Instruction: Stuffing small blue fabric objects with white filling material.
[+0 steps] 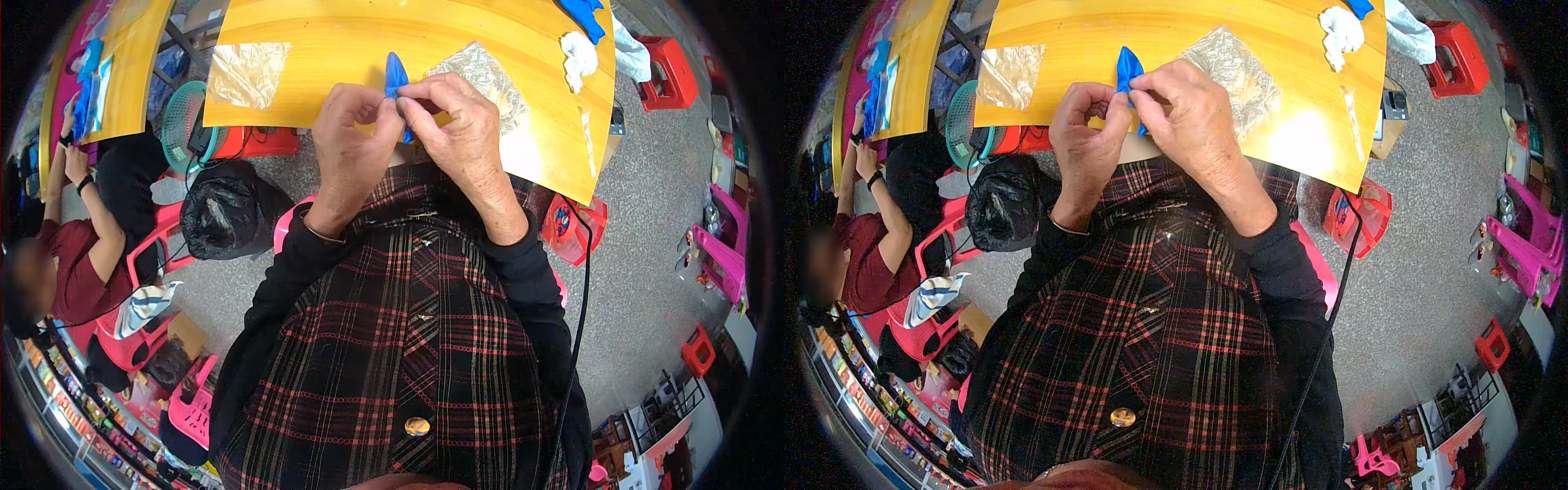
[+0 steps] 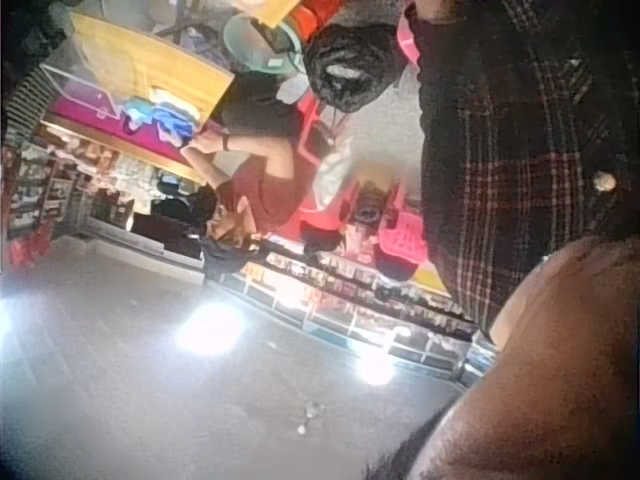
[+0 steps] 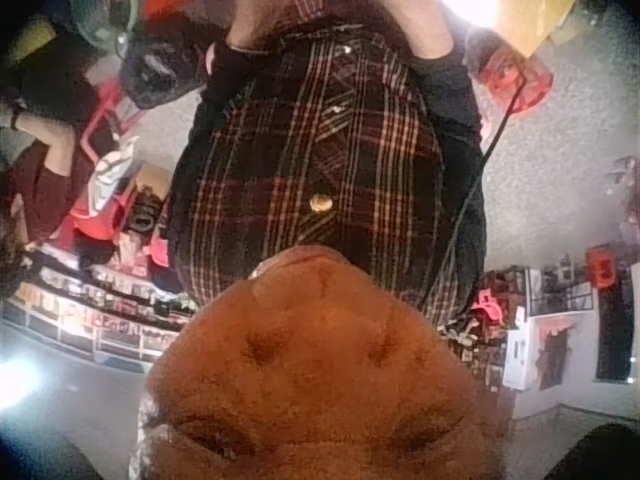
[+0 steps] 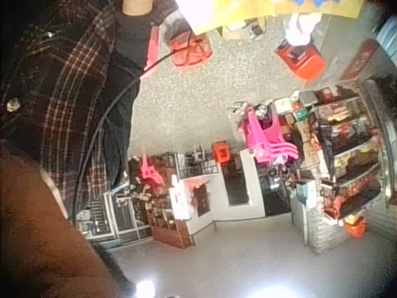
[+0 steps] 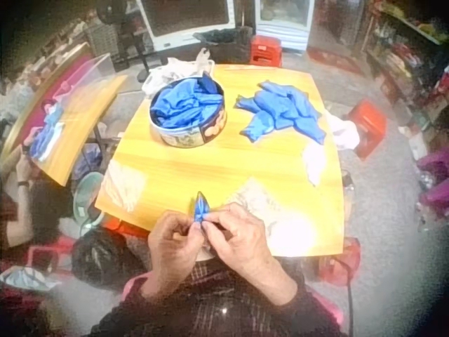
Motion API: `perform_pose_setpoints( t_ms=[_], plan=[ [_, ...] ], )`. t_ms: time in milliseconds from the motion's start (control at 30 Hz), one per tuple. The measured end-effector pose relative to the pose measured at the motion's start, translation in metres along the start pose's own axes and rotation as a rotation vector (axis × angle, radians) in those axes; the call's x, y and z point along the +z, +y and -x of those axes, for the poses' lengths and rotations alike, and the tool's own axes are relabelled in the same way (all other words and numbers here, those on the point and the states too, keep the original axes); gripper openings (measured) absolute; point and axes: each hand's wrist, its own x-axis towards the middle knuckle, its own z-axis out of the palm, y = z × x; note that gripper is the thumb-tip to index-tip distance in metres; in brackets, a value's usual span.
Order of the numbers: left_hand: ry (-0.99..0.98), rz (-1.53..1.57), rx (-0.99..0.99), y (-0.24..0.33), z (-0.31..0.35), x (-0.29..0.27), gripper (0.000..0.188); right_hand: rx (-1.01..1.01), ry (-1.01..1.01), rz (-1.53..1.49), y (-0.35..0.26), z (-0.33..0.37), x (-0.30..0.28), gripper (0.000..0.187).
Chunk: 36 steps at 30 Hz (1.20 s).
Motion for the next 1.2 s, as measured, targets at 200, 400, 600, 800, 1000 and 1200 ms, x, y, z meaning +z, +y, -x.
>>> perform_pose_setpoints(
  t_ms=[200, 400, 600, 800, 1000, 1200],
  plan=[
    [-0.019, 0.009, -0.041, -0.002, 0.005, 0.000, 0.009, 0.269, 0.022, -0.107, -0.004, -0.003, 0.002, 0.016],
    [0.005, 0.032, -0.049, -0.006, 0.003, 0.005, 0.007, 0.244, -0.104, -0.185, 0.004, -0.002, -0.001, 0.017],
    [0.058, 0.064, -0.098, -0.007, -0.002, 0.008, 0.011, 0.082, 0.143, 0.099, 0.022, -0.010, -0.015, 0.025],
    [0.038, 0.081, -0.174, -0.009, -0.005, 0.017, 0.010, 0.089, 0.078, 0.621, 0.042, -0.009, -0.029, 0.062],
    [-0.006, 0.284, -0.335, -0.013, -0.010, 0.023, 0.008, 0.044, 0.034, 0.694, 0.036, -0.016, -0.023, 0.057],
    [-0.005, 0.392, -0.396, -0.015, -0.014, 0.028, 0.009, 0.017, -0.042, 0.550, 0.045, -0.013, -0.012, 0.035]
  ],
)
